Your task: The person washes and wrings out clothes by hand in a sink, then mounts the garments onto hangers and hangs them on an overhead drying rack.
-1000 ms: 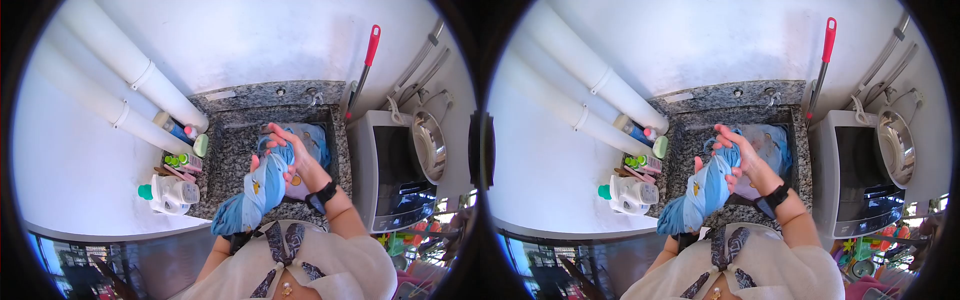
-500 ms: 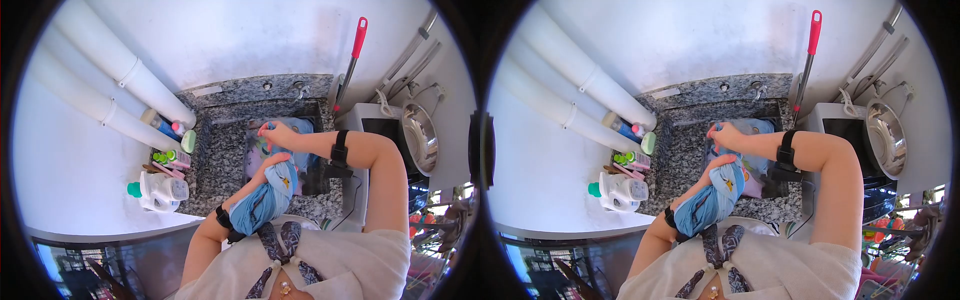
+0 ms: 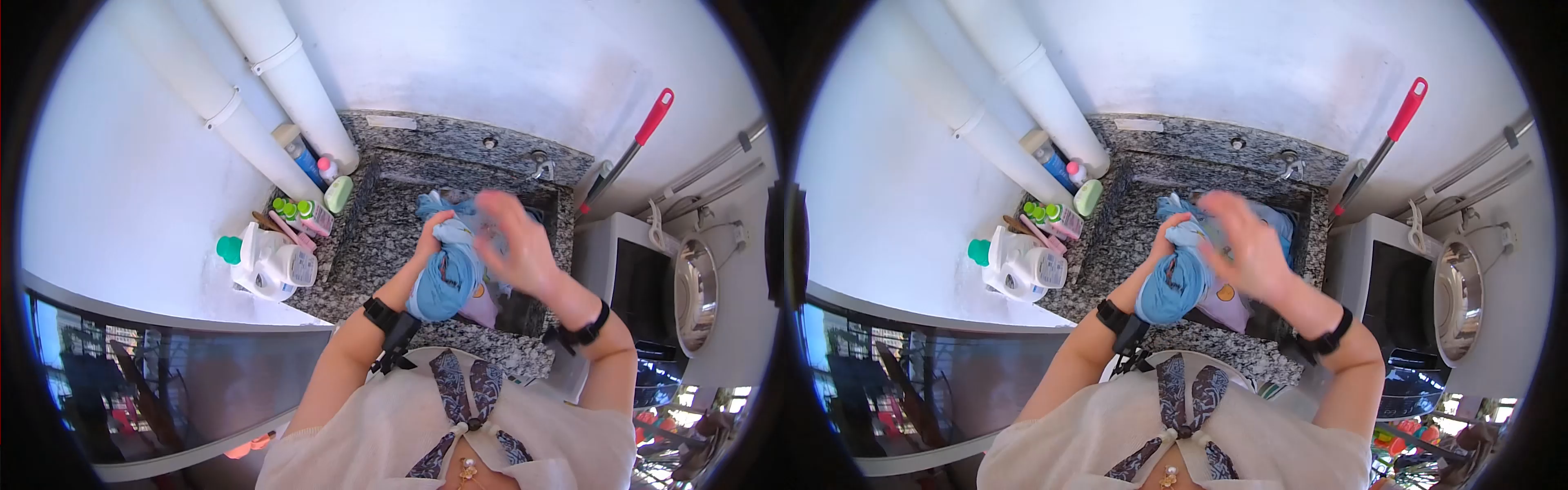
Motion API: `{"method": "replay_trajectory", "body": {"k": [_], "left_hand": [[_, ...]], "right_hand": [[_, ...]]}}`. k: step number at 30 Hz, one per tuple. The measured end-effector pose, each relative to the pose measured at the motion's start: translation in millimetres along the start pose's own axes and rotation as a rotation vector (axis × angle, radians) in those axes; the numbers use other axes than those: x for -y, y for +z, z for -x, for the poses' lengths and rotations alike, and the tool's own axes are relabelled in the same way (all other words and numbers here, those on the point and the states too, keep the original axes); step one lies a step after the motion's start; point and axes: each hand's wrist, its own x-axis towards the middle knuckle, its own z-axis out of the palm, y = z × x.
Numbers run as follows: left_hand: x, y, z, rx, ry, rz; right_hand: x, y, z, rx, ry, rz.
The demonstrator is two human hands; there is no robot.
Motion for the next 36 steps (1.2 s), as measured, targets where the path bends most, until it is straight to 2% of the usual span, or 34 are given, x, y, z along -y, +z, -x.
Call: {"method": "replay_trajectory", "body": {"k": [2, 3, 5, 6, 7, 8, 9, 11, 13, 14, 16, 17, 18, 19, 20, 21, 22, 23, 24, 25, 26, 28, 29, 31, 32, 33, 36], "left_hand": [[-8, 5, 7, -0.045, 0.035, -0.019], [-11, 8, 9, -0.086, 0.065, -0.044], [-7, 6, 3, -0.088, 0.119, -0.106], [-4, 24, 15, -0.085, 0.117, -0.099], [-2, 35, 21, -0.079, 0.117, -0.094], [-1, 29, 17, -0.070, 0.109, -0.107], [-1, 21, 11, -0.025, 0.081, -0.068], [-3, 17, 10, 0.019, 0.053, -0.034], [-10, 27, 20, 0.012, 0.184, 0.173], [-14, 25, 22, 0.015, 0.184, 0.164], [-19, 19, 25, 0.015, 0.332, 0.243], [-21, 24, 36, -0.109, 0.402, 0.143], [-23, 30, 43, -0.202, 0.449, 0.030], [-27, 26, 40, -0.150, 0.497, 0.085], [-30, 50, 50, 0.336, 0.388, -0.103], [-29, 56, 54, 0.374, 0.341, 0.013], [-33, 56, 45, 0.329, 0.414, -0.038], [-33, 55, 45, 0.698, 0.481, -0.137], [-28, 64, 51, 0.785, 0.513, -0.153], [-26, 73, 60, 0.763, 0.584, -0.250], [-27, 83, 67, 0.716, 0.688, -0.355], [-31, 97, 83, 0.735, 0.759, -0.568], [-32, 104, 91, 0.767, 0.774, -0.679], [-34, 121, 104, 0.857, 0.775, -0.880], [-35, 129, 108, 0.902, 0.770, -0.970], [-35, 136, 113, 0.951, 0.763, -1.047], [-36, 150, 125, 1.097, 0.720, -1.211]], "right_hand": [[29, -7, 16, 0.165, -0.462, 0.085], [38, 3, 27, 0.163, -0.461, 0.087], [47, 25, 45, 0.177, -0.587, 0.341], [38, 35, 49, 0.167, -0.574, 0.350], [25, 46, 52, 0.058, -0.580, 0.458], [17, 51, 52, -0.052, -0.585, 0.566], [12, 47, 49, -0.061, -0.578, 0.575], [-4, 31, 40, -0.155, -0.552, 0.276], [-10, 18, 41, -0.204, -0.505, 0.180], [-11, 17, 42, -0.383, -0.427, 0.077], [-10, 13, 47, -0.685, -0.249, -0.076], [-9, 13, 50, -0.717, -0.227, -0.043], [-8, 8, 52, -0.765, -0.173, -0.149], [-9, -2, 57, -0.836, -0.122, -0.224], [-5, -10, 62, -0.833, -0.098, -0.247], [0, -13, 65, -0.839, -0.073, -0.254], [-3, -16, 68, -0.836, -0.109, -0.332], [-1, -18, 70, -0.862, -0.085, -0.426], [-2, -22, 71, -0.910, -0.080, -0.506], [-3, -25, 70, -0.933, -0.090, -0.620], [-6, -27, 70, -0.966, -0.102, -0.585], [-10, -30, 70, -0.926, 0.044, -1.169], [-13, -33, 70, -0.946, 0.032, -1.142], [-18, -39, 67, -0.783, 0.203, -1.557], [-27, -41, 62, -0.737, 0.293, -1.561], [-27, -47, 57, -0.755, 0.288, -1.552], [-38, -48, 41, -0.465, 0.510, -1.574]]}}
